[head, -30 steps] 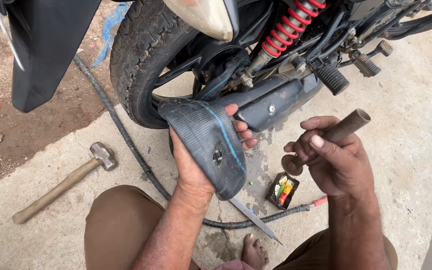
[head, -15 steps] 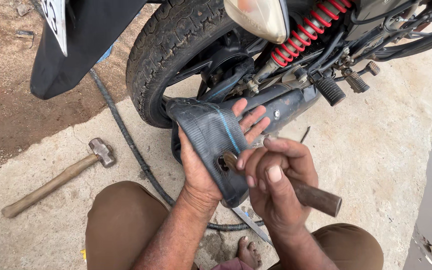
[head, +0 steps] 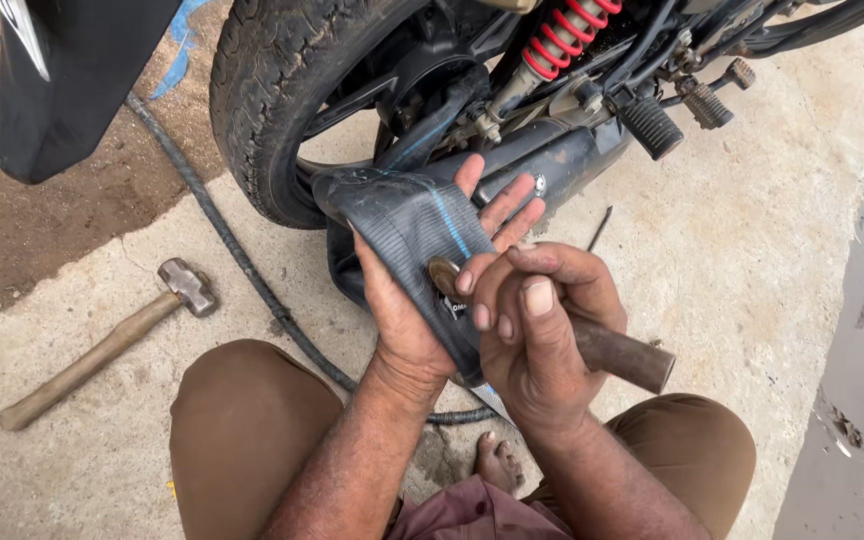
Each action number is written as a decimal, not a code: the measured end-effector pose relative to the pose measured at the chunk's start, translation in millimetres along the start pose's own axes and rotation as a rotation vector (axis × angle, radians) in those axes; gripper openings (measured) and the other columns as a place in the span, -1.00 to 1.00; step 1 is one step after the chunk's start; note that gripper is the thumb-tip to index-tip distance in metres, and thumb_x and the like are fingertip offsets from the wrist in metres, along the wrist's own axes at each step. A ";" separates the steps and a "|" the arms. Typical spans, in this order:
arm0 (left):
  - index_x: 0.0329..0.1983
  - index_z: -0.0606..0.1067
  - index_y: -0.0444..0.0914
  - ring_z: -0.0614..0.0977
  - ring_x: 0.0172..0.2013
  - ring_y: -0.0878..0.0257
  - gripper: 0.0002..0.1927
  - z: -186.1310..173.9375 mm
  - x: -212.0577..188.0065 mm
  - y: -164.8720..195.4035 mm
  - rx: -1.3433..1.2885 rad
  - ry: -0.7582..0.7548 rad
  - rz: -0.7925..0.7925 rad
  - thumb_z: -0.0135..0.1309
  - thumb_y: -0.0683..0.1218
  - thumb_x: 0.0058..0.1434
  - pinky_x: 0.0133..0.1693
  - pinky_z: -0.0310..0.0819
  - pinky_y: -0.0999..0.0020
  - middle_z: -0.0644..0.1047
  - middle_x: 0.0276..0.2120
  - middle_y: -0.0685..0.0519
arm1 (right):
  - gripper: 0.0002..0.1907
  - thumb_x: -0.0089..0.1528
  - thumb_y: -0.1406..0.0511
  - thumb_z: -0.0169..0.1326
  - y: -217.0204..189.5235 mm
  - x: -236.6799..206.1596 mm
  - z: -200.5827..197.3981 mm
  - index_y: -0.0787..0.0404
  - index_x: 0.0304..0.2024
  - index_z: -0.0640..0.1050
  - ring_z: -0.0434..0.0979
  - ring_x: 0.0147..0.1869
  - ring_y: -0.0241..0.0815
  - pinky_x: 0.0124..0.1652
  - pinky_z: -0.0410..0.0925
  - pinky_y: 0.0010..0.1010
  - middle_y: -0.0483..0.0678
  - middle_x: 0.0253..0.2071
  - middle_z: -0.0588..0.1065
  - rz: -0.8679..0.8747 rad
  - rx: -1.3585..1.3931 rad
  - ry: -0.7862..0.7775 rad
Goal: The person scrapes the surface of a motorcycle tire tube with a metal file, applies glue from a tube, and then presses a circular patch onto the glued area. They use a cylindrical tool to roll over the patch to secure it.
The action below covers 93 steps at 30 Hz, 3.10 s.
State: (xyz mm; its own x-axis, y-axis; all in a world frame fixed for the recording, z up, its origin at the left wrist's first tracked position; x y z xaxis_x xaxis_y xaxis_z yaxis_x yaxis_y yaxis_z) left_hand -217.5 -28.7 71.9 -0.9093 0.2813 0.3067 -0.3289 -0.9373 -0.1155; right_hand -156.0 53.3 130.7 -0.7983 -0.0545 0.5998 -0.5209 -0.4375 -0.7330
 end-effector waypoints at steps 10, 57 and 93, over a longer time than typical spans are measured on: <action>0.68 -0.07 -0.09 0.10 0.50 -0.28 0.24 -3.2 -1.8 -2.0 -0.048 -0.017 0.003 -0.48 0.76 0.14 0.29 0.40 -0.18 -0.01 0.54 -0.40 | -0.80 0.56 0.31 0.02 -1.7 -0.9 -2.5 0.35 0.10 0.48 0.38 -0.38 -0.25 -0.10 0.36 -0.22 -0.11 -0.53 0.29 0.035 0.017 0.004; 0.65 -0.04 -0.16 0.17 0.49 -0.29 0.25 9.4 -4.4 -5.0 -0.147 -0.245 0.016 -0.47 0.76 0.17 0.36 0.22 -0.16 0.06 0.50 -0.45 | -0.81 0.57 0.29 0.01 -2.9 -2.4 5.0 0.33 0.10 0.47 0.45 -0.33 -0.26 -0.06 0.41 -0.23 -0.05 -0.43 0.42 0.011 -0.106 0.000; 0.66 -0.09 -0.20 0.14 0.49 -0.34 0.24 16.8 -6.5 0.6 -0.093 -0.144 0.002 -0.50 0.74 0.22 0.30 0.38 -0.25 0.07 0.50 -0.47 | -0.82 0.57 0.28 0.01 -13.4 -6.5 -13.7 0.30 0.07 0.45 0.44 -0.37 -0.27 -0.05 0.41 -0.24 -0.05 -0.47 0.39 -0.050 -0.231 -0.004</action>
State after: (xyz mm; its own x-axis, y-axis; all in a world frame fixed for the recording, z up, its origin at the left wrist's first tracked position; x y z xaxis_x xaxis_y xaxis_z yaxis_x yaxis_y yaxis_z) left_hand -207.4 -34.6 85.7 -0.8661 0.2410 0.4379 -0.3555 -0.9128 -0.2009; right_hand -148.0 71.8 132.2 -0.7684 -0.0419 0.6386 -0.6158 -0.2229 -0.7557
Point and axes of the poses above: each hand's wrist, its own x-axis towards the middle knuckle, its own z-axis out of the palm, y = z × x, the point moved 5 cm from there along x, towards the middle knuckle
